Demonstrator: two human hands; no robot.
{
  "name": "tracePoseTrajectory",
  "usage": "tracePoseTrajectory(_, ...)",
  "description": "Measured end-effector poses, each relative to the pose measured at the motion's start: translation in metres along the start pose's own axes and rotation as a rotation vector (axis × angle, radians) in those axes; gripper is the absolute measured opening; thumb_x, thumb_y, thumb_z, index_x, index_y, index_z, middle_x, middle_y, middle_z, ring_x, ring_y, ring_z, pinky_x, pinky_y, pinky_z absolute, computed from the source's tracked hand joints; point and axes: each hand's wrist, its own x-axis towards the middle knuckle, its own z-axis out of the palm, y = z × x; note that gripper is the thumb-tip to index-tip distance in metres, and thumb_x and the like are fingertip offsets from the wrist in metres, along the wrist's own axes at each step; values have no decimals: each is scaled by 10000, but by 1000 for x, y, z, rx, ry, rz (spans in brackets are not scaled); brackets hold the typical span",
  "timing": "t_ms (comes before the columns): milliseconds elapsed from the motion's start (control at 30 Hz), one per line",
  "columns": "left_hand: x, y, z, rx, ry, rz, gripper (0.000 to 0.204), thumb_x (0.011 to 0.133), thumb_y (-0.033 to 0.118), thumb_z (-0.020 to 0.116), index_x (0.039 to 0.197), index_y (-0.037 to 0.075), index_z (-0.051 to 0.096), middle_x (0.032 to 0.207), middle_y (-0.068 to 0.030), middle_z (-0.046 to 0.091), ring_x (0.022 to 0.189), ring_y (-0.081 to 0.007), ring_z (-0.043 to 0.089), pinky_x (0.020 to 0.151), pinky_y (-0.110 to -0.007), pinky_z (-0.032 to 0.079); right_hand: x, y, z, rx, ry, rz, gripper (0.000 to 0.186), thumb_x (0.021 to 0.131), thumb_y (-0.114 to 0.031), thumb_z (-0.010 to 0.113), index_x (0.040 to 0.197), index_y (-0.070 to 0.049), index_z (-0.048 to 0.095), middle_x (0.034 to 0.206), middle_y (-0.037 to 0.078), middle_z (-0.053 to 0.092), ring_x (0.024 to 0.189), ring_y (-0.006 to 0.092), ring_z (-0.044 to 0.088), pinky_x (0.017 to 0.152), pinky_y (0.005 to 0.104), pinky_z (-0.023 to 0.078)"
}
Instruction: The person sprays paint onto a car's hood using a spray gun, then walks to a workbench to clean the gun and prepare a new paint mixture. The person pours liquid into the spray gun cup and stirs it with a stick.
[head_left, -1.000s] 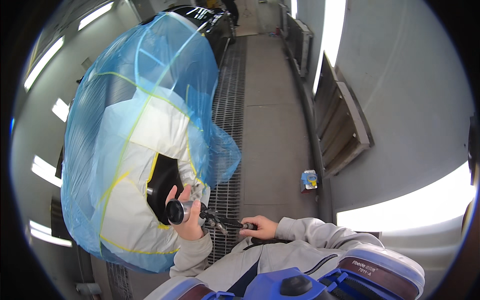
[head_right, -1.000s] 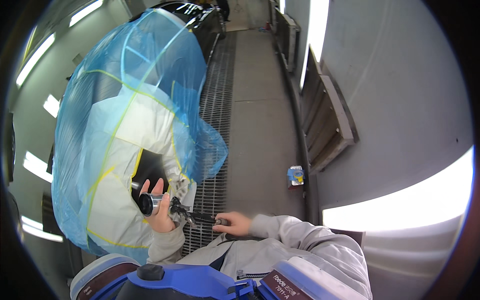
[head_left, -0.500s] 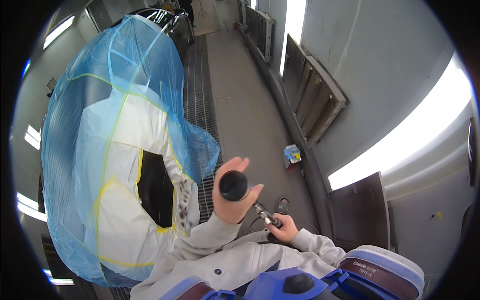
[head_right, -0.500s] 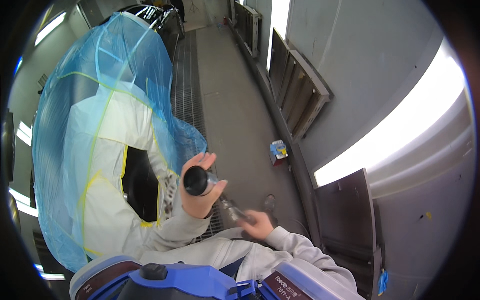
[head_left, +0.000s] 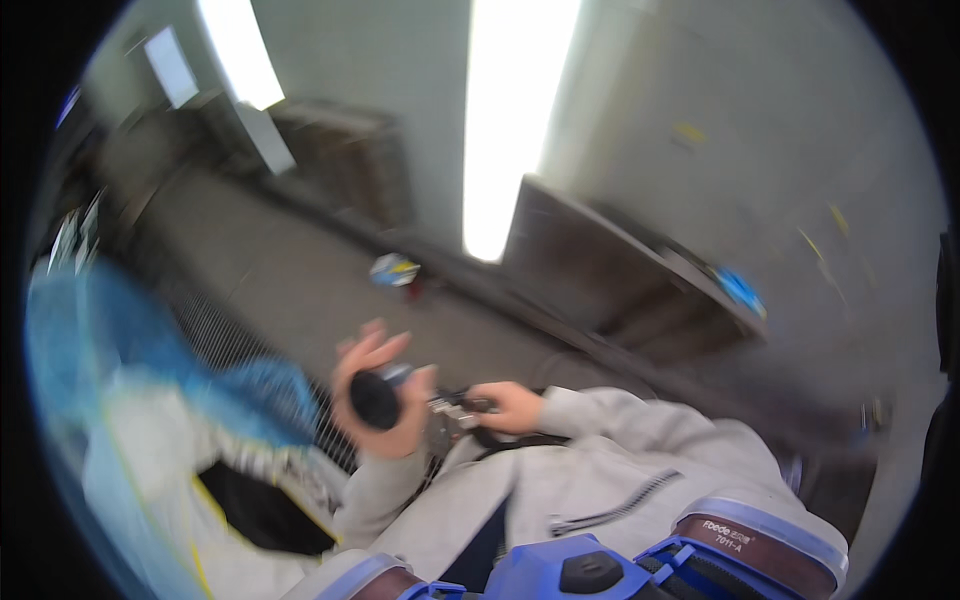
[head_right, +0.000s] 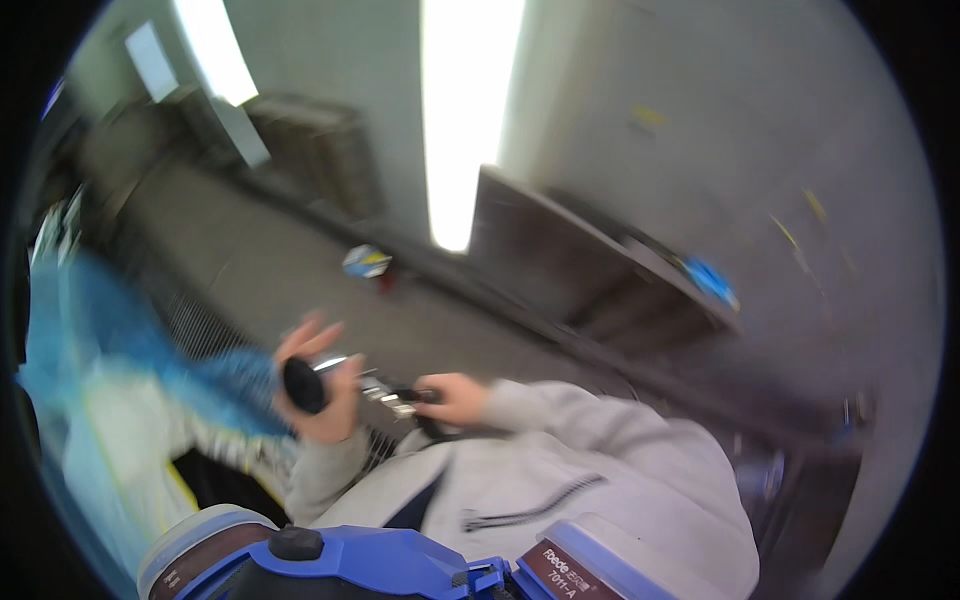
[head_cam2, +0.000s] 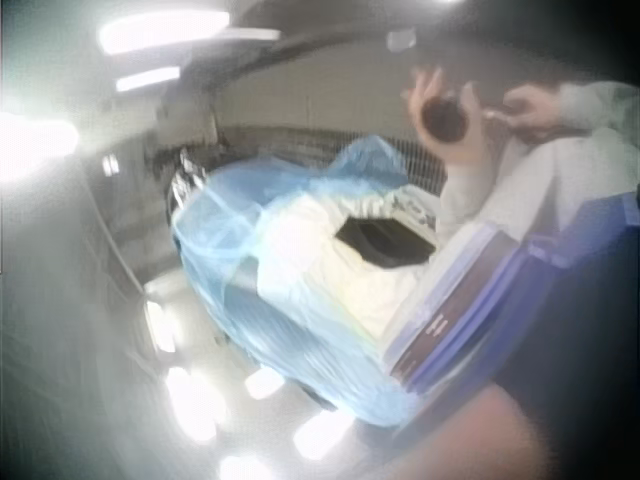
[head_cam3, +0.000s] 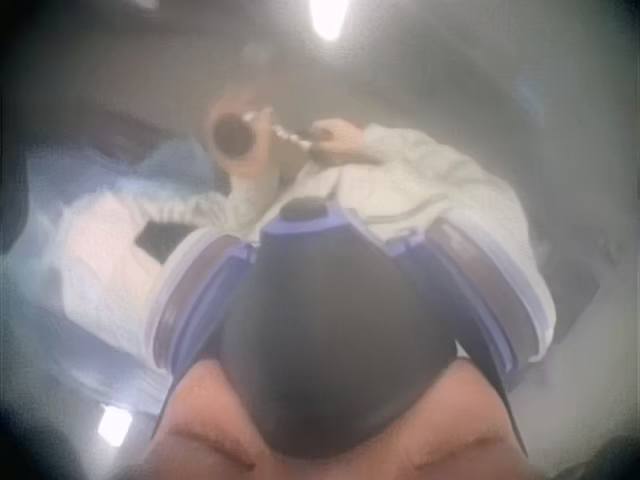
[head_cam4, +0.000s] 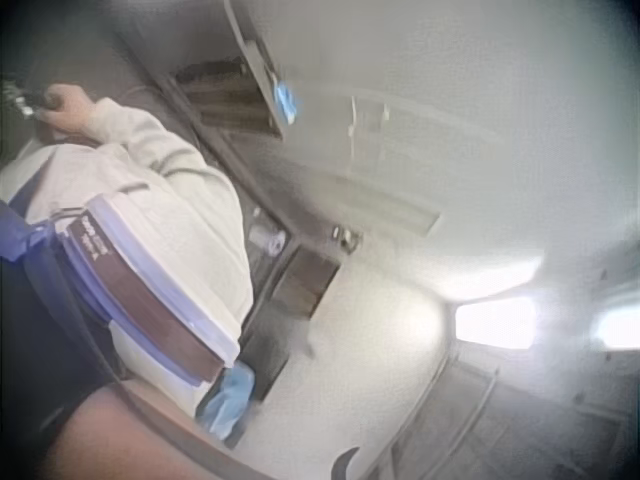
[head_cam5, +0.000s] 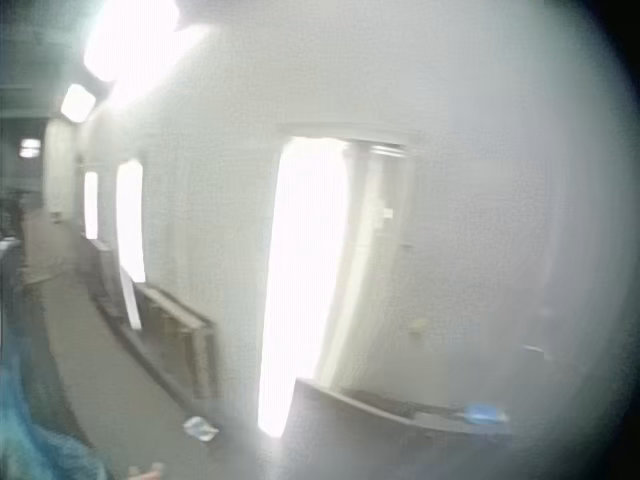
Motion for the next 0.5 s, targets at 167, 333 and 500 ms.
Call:
tracePoseTrajectory(167, -20, 12, 48, -68, -7, 13, 489, 833, -2, 700, 1289, -114, 566, 1227, -256, 703, 1319, -397, 605, 1234, -566, 261, -27, 38, -10, 25, 126, -188, 321, 848, -318, 779, 1010, -47, 722, 858, 161, 731, 803, 338, 709, 759, 460, 550)
tracePoseTrajectory(333, -46, 36, 114, 182, -106, 249, 386, 863, -17, 686, 1226, -98, 582, 1190, -233, 719, 1299, -437, 623, 1222, -581, 297, -119, 80, -78, 12, 284, -122, 381, 874, -369, 768, 1101, -65, 733, 1037, 147, 754, 939, 318, 725, 875, 439, 581)
tracePoseTrajectory(500, -80, 98, 176, 473, -138, 253, 246, 898, -12, 705, 1127, -71, 639, 1173, -198, 736, 1282, -405, 646, 1220, -574, 313, -273, 148, -149, -7, 444, 164, 411, 870, -411, 766, 1100, -71, 738, 1017, 156, 768, 954, 330, 739, 855, 436, 581)
